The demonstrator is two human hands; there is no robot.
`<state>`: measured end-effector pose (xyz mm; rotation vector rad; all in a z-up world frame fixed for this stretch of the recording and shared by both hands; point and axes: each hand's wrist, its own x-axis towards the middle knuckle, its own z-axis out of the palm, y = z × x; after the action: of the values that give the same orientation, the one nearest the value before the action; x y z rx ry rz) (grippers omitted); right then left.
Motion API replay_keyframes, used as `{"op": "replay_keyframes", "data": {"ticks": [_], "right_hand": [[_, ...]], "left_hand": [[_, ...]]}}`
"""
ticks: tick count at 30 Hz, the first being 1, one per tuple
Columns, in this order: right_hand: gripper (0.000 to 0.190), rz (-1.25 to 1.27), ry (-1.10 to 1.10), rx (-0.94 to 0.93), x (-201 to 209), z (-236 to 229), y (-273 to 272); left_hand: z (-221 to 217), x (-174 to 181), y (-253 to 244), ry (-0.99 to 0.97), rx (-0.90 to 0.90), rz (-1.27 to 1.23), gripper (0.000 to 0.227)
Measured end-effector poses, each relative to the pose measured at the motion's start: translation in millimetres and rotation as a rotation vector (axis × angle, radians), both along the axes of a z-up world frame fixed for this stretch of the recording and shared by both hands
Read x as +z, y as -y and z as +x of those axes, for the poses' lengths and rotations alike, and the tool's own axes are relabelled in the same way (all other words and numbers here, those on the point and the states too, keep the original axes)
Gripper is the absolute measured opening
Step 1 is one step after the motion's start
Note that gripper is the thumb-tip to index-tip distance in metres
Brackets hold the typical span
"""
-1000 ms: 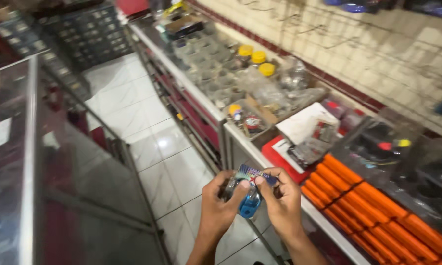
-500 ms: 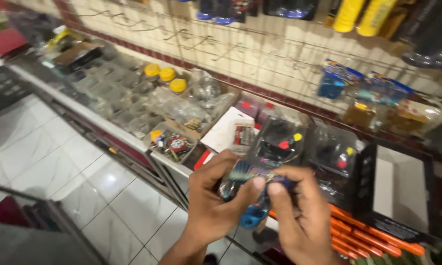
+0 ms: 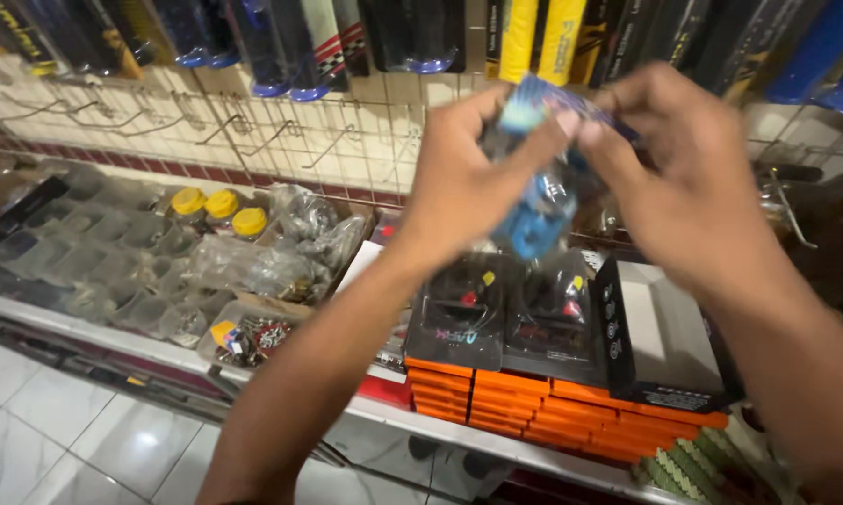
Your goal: The person organizes motorcycle parts and accessories on a glass display counter and a wall rack, handling various packaged items one at a time and placing some into a cardboard box.
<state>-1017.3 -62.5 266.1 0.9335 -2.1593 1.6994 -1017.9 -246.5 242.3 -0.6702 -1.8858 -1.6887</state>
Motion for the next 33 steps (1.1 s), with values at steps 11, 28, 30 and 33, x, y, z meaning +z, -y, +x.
{"op": "replay_keyframes", "data": {"ticks": [11, 28, 30, 33], "right_hand": [[0.011, 0.288, 0.071, -0.003, -46, -106, 20], [0.015, 0.222, 0.321, -0.071, -45, -114, 23], [0.016, 0.222, 0.336, -0.08, -43, -115, 25], [0.017, 0.211, 0.377, -0.089, -40, -118, 25]], "left_hand": [[-95, -41, 37, 0.065, 0.05, -0.306, 0.021], [-95, -42, 20, 0.183, 0.27, -0.307, 0.024], [-94, -42, 20, 0.196, 0.264, -0.236, 0.025], [-98, -41, 20, 0.158, 0.182, -0.2, 0.025]]}}
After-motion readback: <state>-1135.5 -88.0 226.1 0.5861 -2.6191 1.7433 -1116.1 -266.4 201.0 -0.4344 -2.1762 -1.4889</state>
